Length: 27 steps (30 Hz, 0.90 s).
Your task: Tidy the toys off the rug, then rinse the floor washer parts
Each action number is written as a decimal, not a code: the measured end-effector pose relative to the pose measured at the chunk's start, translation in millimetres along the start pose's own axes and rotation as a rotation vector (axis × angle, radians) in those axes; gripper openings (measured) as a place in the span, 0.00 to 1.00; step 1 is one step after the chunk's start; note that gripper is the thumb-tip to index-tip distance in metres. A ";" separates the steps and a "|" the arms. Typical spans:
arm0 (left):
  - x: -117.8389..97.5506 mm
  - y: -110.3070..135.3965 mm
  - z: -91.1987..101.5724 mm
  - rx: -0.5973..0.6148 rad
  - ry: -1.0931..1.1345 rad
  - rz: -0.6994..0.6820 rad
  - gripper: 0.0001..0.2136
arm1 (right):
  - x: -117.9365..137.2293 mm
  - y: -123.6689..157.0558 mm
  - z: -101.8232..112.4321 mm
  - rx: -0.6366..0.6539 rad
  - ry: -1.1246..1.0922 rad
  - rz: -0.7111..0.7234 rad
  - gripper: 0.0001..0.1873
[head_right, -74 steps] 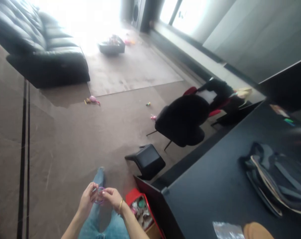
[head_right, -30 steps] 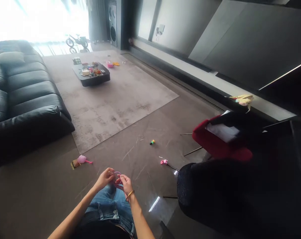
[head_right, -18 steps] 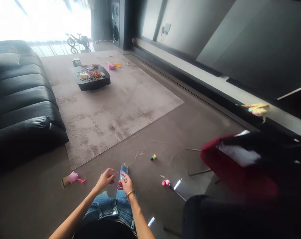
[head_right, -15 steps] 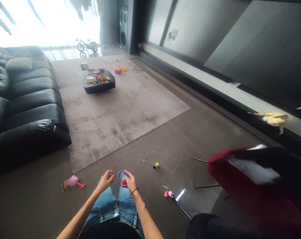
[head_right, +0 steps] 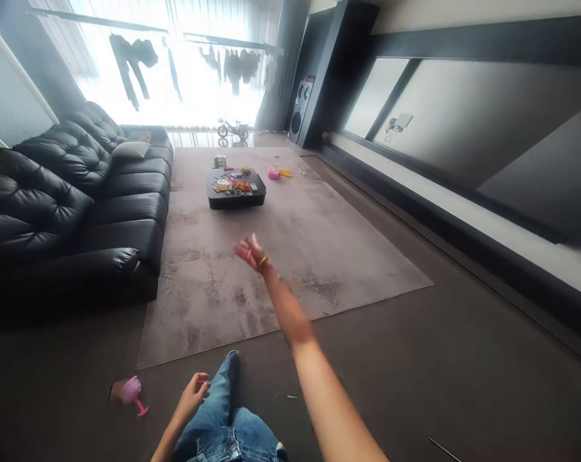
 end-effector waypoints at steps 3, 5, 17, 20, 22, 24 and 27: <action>-52.9 -39.5 -3.8 -0.022 0.031 -0.056 0.21 | 67.4 -61.4 -26.4 0.153 -0.128 0.115 0.34; -98.3 -66.6 -6.3 -0.034 0.044 -0.135 0.22 | 34.9 -70.2 -18.5 0.168 -0.070 0.072 0.35; -168.9 -164.3 -184.4 0.612 -0.492 -0.242 0.23 | -378.1 250.5 221.6 -0.915 -0.444 -0.545 0.06; -144.7 -135.8 -259.3 0.812 -0.682 -0.281 0.16 | -418.3 323.3 250.1 -1.135 -0.627 -0.550 0.07; -120.7 -106.5 -305.6 0.926 -0.806 -0.311 0.12 | -443.7 362.1 263.3 -1.245 -0.738 -0.537 0.07; -94.2 -77.7 -346.7 1.005 -0.925 -0.341 0.10 | -468.9 395.8 274.3 -1.328 -0.833 -0.532 0.07; -56.0 -46.1 -401.2 1.045 -1.085 -0.388 0.08 | -507.3 440.4 293.6 -1.409 -0.922 -0.555 0.06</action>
Point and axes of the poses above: each hand's wrist, its own y-axis away from the middle knuckle, its own z-axis out of the back of the hand, x = y × z, the point moved 10 cm from there along -y, towards the middle knuckle, and after that the axes turned 4 degrees about -z, right-handed, at the moved point
